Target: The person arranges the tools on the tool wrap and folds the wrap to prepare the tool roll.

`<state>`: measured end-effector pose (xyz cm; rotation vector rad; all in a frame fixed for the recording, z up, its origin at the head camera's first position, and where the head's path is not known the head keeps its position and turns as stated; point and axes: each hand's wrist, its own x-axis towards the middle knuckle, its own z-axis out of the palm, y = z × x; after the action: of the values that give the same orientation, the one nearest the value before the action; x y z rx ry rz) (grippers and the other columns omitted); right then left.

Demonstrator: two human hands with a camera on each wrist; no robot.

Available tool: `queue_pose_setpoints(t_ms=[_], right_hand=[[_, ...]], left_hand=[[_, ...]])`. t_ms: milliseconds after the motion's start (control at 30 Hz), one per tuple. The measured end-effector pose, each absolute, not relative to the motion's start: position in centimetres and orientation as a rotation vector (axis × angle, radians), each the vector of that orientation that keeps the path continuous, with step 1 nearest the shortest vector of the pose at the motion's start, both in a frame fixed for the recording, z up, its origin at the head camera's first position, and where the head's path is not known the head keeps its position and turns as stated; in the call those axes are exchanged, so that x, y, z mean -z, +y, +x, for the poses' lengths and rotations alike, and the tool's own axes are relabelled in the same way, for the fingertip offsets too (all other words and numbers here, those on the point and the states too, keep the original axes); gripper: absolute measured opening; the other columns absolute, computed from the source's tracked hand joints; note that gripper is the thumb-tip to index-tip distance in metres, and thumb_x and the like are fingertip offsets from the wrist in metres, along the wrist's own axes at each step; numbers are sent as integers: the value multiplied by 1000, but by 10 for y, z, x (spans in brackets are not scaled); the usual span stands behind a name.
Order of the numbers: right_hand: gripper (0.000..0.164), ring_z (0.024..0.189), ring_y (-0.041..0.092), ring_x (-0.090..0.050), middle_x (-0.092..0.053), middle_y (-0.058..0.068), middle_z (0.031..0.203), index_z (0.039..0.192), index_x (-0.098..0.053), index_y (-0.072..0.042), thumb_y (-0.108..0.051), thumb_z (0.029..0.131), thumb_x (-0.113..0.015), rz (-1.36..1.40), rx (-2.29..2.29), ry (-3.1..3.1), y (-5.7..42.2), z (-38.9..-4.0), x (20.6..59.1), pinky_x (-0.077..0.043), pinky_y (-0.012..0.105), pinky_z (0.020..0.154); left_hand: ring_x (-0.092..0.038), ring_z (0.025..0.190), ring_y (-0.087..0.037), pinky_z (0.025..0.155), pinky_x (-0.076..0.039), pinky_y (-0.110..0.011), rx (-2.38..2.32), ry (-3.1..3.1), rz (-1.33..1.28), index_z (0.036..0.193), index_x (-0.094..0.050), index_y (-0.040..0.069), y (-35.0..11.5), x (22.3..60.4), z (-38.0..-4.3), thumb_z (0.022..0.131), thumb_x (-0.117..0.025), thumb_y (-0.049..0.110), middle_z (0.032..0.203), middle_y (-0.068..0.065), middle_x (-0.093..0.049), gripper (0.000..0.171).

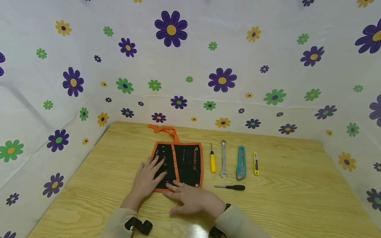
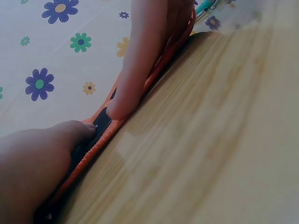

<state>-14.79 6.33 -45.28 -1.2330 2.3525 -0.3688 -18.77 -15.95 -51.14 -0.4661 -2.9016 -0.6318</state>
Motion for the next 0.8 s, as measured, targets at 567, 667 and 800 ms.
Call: queue_pose_setpoints(t_ms=[567, 667, 800], right_hand=[[57, 139, 22, -31, -38, 5, 150, 142, -49, -13, -43, 94, -57, -1303, 449, 2649, 111, -147, 445, -28, 48, 110], [51, 133, 24, -41, -46, 7, 144, 135, -57, -11, -36, 91, -64, -1228, 482, 2785, 127, -151, 442, -36, 48, 105], [47, 121, 29, -52, -55, 9, 135, 129, -61, -8, -27, 87, -71, -1062, 573, 2961, 150, -154, 441, -44, 48, 97]], left_hand=[[-18, 142, -34, 112, -12, -56, 658, -2899, -485, 146, -43, 18, -161, 510, -186, 95, -52, 48, 153, -10, -30, 60], [-18, 142, -35, 112, -13, -57, 665, -2892, -497, 146, -44, 17, -161, 510, -186, 95, -53, 47, 153, -11, -31, 60], [-18, 142, -35, 112, -13, -57, 664, -2893, -497, 145, -44, 16, -160, 510, -186, 94, -55, 47, 153, -11, -31, 60]])
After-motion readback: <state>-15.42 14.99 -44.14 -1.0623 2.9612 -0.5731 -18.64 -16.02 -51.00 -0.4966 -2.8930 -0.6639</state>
